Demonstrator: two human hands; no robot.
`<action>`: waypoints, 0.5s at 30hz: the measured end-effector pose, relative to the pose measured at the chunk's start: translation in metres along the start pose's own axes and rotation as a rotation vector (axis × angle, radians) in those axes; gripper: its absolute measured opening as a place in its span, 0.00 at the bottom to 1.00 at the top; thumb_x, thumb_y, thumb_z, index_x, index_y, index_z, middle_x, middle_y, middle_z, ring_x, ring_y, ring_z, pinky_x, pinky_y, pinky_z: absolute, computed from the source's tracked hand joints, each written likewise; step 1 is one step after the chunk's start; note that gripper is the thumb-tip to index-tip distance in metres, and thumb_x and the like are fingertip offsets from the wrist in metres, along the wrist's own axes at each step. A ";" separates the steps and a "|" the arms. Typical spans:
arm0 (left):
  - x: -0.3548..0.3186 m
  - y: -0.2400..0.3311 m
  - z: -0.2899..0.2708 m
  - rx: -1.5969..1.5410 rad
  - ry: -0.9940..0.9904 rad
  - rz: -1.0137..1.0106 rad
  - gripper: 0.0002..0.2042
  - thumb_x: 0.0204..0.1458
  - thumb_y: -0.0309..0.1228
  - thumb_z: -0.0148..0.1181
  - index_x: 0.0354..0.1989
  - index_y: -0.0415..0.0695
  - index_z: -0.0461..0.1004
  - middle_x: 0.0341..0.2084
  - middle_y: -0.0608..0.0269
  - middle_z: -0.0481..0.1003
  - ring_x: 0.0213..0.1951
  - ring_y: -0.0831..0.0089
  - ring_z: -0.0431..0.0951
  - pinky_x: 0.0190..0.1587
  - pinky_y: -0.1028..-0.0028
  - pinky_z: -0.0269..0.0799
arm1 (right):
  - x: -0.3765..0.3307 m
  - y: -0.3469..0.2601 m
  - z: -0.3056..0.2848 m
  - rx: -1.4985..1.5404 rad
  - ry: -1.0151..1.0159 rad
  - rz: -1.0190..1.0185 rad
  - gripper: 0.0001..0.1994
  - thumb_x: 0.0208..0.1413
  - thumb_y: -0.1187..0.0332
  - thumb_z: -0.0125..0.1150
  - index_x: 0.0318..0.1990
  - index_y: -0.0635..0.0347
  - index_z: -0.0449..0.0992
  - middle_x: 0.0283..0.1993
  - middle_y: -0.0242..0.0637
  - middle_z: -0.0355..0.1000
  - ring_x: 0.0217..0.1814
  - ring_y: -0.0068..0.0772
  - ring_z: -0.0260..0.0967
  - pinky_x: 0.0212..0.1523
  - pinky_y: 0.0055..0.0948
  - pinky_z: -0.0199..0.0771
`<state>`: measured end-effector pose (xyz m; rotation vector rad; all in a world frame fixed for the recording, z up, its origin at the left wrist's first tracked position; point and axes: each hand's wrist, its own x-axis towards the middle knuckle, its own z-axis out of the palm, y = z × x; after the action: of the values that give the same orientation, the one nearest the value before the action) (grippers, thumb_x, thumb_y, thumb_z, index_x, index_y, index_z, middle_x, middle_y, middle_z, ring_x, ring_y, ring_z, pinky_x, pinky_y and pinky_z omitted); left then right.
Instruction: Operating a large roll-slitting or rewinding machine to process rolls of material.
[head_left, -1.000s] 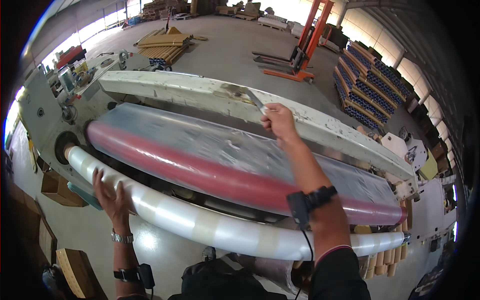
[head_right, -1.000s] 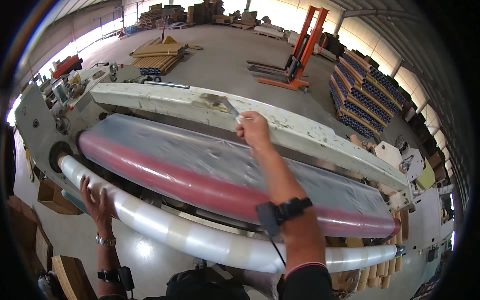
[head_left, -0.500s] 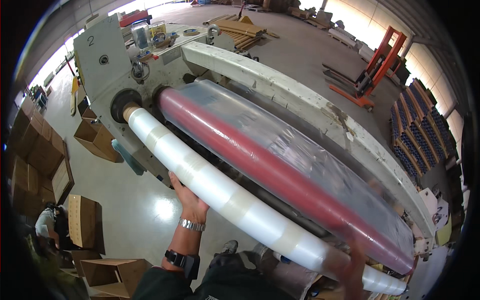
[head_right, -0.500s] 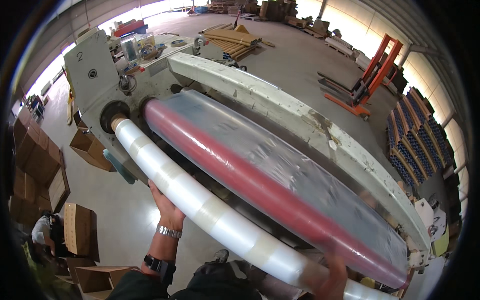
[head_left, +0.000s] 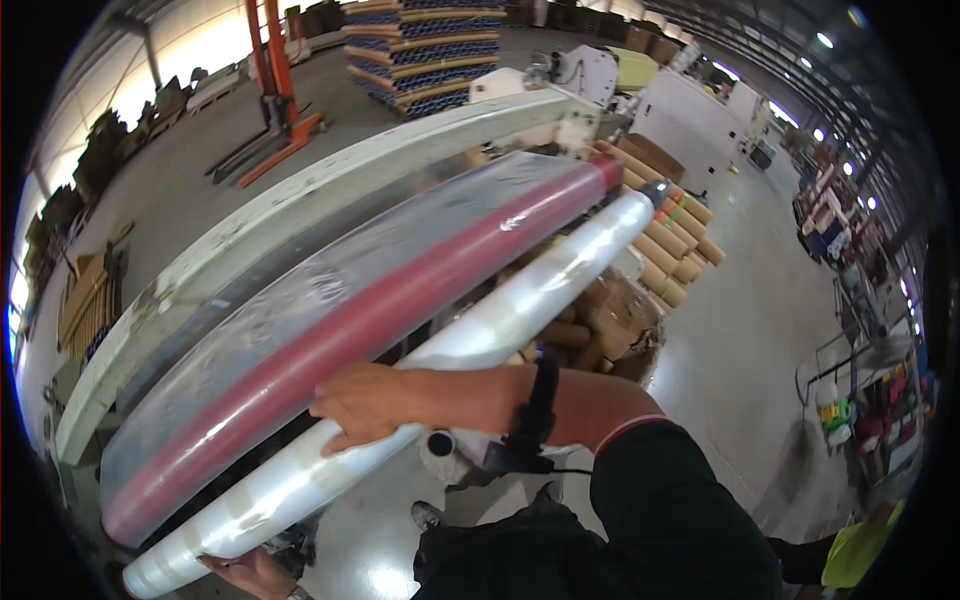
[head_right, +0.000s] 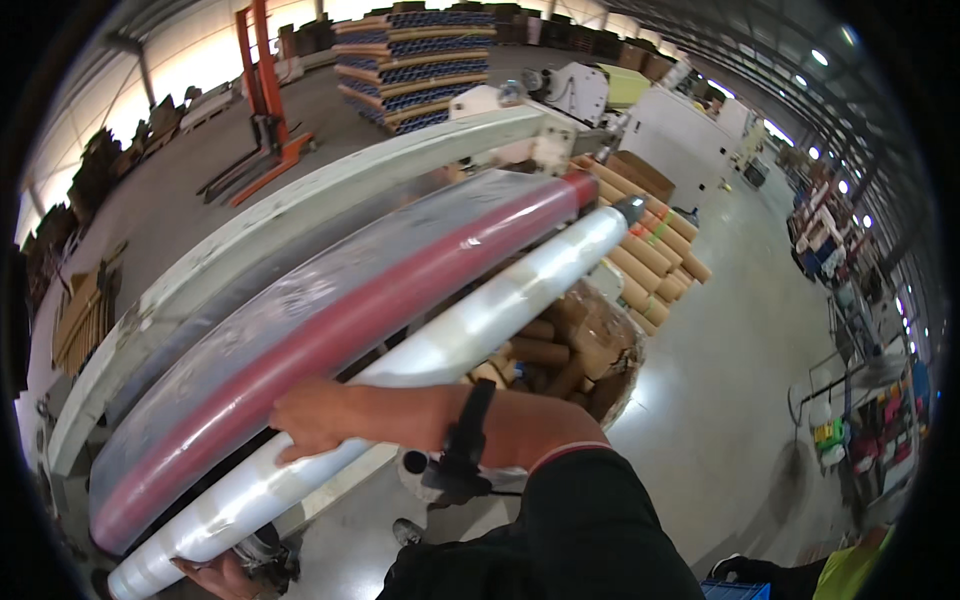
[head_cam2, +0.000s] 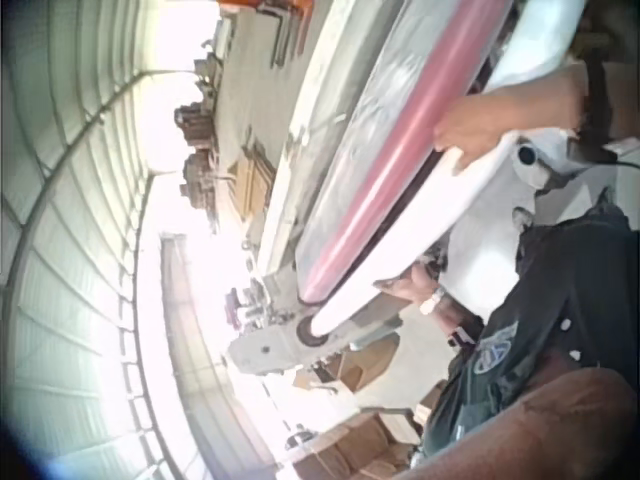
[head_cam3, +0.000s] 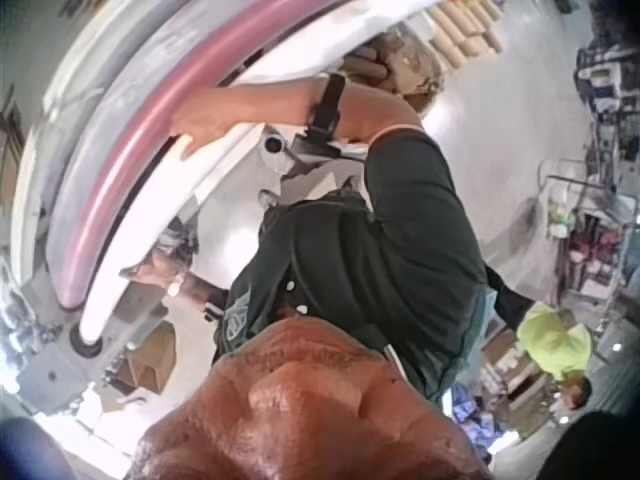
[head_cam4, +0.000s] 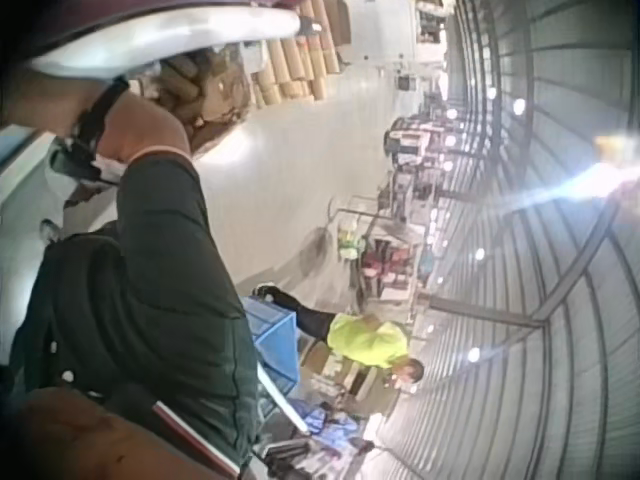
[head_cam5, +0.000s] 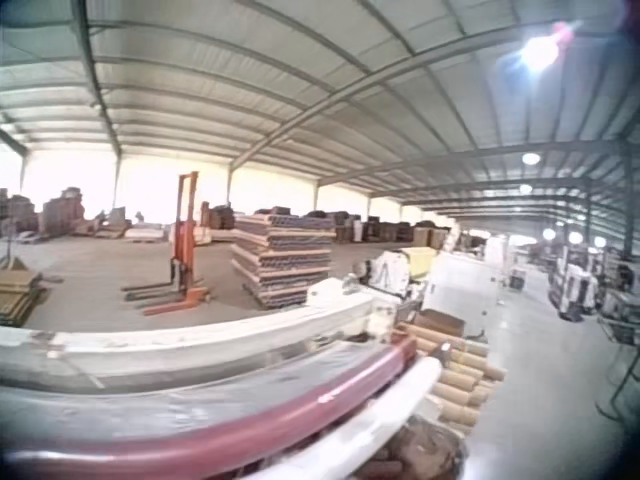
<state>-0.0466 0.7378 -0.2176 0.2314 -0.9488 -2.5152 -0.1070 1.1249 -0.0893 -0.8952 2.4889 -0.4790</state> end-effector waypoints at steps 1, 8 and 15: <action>-0.043 -0.001 0.088 -0.133 0.321 -0.073 0.29 0.54 0.49 0.49 0.58 0.41 0.58 0.56 0.51 0.60 0.57 0.57 0.60 0.59 0.54 0.53 | -0.022 0.003 0.010 -0.132 0.193 -0.023 0.29 0.46 0.49 0.58 0.52 0.59 0.66 0.49 0.48 0.67 0.52 0.47 0.63 0.51 0.42 0.61; -0.053 -0.057 0.087 0.163 0.221 -0.038 0.33 0.55 0.51 0.47 0.61 0.41 0.51 0.58 0.51 0.57 0.56 0.57 0.62 0.57 0.59 0.59 | -0.280 0.205 0.020 -0.454 0.895 0.229 0.40 0.28 0.59 0.70 0.56 0.56 0.62 0.56 0.46 0.60 0.61 0.46 0.54 0.58 0.46 0.52; -0.031 -0.106 0.082 0.835 0.141 0.172 0.36 0.52 0.55 0.48 0.64 0.45 0.48 0.59 0.50 0.57 0.58 0.56 0.60 0.55 0.58 0.62 | -0.484 0.358 0.033 -0.598 1.059 1.016 0.29 0.43 0.71 0.55 0.57 0.57 0.59 0.62 0.43 0.54 0.63 0.44 0.53 0.59 0.48 0.52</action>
<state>-0.0806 0.8709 -0.2258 0.5359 -1.8140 -1.7914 0.0617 1.7020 -0.1394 0.7966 3.6114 0.2655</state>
